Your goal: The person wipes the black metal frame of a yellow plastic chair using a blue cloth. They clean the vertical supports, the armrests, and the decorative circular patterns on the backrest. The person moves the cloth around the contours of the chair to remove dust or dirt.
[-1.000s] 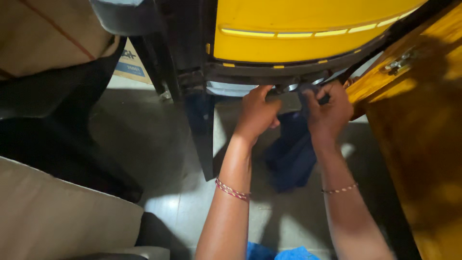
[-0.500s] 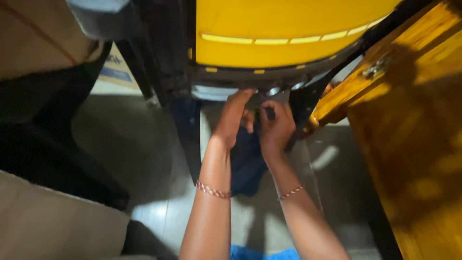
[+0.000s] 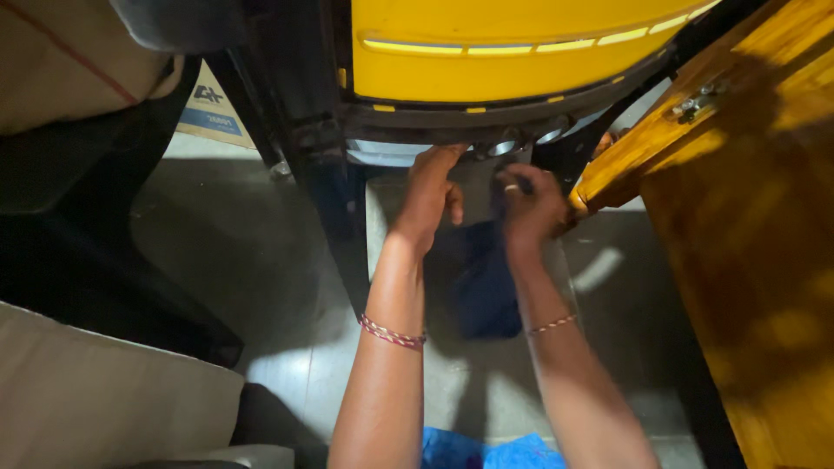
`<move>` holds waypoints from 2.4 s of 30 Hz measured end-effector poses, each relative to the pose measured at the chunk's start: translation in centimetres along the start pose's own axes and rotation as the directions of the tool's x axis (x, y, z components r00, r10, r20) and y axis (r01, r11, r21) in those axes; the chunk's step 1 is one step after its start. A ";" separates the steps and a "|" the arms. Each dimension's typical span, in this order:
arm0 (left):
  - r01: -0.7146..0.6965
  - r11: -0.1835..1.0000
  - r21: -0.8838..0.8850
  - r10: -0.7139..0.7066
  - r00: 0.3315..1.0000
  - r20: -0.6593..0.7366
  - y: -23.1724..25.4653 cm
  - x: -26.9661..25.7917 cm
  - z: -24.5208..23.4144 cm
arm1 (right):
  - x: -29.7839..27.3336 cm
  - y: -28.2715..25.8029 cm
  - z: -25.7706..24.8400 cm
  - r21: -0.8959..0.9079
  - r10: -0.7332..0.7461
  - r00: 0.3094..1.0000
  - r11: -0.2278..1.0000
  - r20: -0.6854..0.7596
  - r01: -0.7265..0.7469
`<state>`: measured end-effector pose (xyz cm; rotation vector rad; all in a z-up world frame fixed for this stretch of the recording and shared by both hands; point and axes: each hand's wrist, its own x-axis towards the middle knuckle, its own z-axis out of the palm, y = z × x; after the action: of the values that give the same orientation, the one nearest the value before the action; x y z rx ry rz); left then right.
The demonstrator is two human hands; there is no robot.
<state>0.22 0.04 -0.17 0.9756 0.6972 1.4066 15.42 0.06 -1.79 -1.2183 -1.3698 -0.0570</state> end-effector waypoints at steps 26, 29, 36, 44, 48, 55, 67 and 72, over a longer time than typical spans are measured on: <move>-0.075 0.799 0.597 0.188 0.974 -0.130 1.6 -0.5 2.4 | 1.1 2.9 -3.4 0.057 -0.030 0.993 0.998 -0.111 0.036; -0.287 0.483 0.827 0.483 0.875 0.022 2.8 -1.1 3.5 | 3.1 2.3 -4.9 0.102 0.019 0.980 0.995 -0.199 0.002; -0.173 0.560 0.810 0.410 0.908 -0.089 4.6 -2.1 4.5 | 5.8 -1.1 -5.9 -0.033 -0.271 0.962 0.962 -0.038 0.270; -0.069 0.565 0.822 0.309 0.942 -0.134 4.5 -2.1 4.4 | 7.6 0.3 -6.8 -0.057 -0.141 0.985 0.987 0.101 0.148; -0.246 0.510 0.824 0.447 0.894 -0.010 3.5 -1.6 3.8 | 6.6 1.8 -6.1 -0.012 -0.256 0.966 0.966 0.023 0.257; -0.270 0.485 0.832 0.500 0.866 -0.010 3.0 -1.1 3.8 | 5.5 6.1 -3.0 0.028 -0.380 0.914 0.921 -0.141 0.387; -0.383 0.521 0.763 0.536 0.842 0.057 3.2 -0.9 3.4 | 3.1 2.1 -0.7 0.209 -0.134 0.946 0.957 -0.294 0.201; -0.079 0.545 0.835 0.350 0.926 -0.141 2.5 0.2 3.0 | -0.8 5.7 1.4 -0.056 -0.412 0.909 0.911 -0.071 0.409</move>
<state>1.61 -0.44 3.42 1.6434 1.6061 1.4577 17.95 3.07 -6.24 -0.9304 -1.5392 -0.4288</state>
